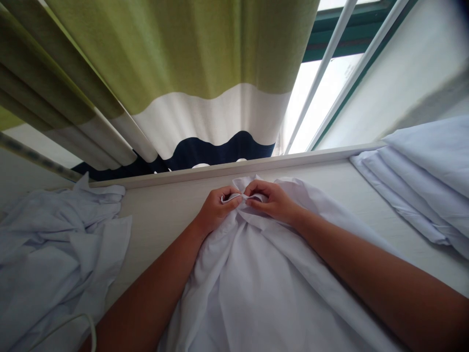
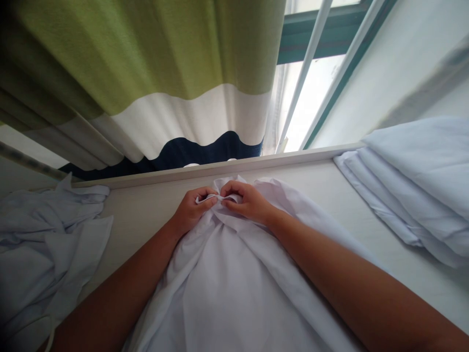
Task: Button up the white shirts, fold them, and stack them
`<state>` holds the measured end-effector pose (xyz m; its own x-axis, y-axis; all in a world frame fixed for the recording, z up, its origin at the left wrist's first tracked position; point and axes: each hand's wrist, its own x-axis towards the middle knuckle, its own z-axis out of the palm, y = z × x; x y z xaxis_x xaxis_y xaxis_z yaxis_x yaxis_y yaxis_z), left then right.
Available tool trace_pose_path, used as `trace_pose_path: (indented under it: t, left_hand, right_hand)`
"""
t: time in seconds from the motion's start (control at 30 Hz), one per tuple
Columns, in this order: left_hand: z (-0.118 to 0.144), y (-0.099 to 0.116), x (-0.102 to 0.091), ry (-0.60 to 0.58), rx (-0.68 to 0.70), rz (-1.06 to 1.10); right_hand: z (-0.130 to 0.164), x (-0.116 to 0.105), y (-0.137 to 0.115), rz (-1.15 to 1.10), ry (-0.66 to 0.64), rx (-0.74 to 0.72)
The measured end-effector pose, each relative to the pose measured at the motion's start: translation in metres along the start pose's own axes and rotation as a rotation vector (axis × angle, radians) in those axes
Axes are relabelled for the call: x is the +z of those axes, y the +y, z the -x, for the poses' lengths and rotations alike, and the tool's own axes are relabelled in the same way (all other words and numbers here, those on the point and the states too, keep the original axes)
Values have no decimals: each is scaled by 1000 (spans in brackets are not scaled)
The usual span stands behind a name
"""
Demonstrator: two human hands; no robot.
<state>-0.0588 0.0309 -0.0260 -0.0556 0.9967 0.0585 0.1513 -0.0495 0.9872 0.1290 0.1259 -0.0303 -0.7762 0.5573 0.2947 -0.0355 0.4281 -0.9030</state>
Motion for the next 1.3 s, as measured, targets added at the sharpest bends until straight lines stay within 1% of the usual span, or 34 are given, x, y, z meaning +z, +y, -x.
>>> trace_pose_path:
  t: [0.07,0.17,0.27,0.4,0.5,0.63,0.87,0.97,1.1,1.23,1.3]
  left_hand:
    - [0,0,0,15,-16,29]
    - [1,1,1,34,-32,66]
    - [1,2,2,53,-26,83]
    - [1,0,3,83,-36,125]
    - [1,-1,3,104,-68,153]
    - [1,-1,3,100,-67,133]
    - [0,1,2,138,-21,78]
    - [0,2,3,152,-6,51]
    - [1,2,3,128,-27,33]
    - [1,3,3,169,-25,7]
    - [0,3,2,174,-16,-3]
  right_hand:
    - [0,1,-1,-5,25,-4]
    - [1,1,-1,-77,53,-10]
    - [3,1,0,-143,51,-23]
    - [3,1,1,-175,41,-36]
    - [3,3,2,-193,85,-31]
    - [3,5,2,-165,181,-13]
    - [3,5,0,-62,267,-46]
    - [2,5,-1,-53,262,-36]
    - [2,6,-3,6,193,-17]
    - [2,7,-2,71,267,-8]
    - [2,7,-1,90,274,-18]
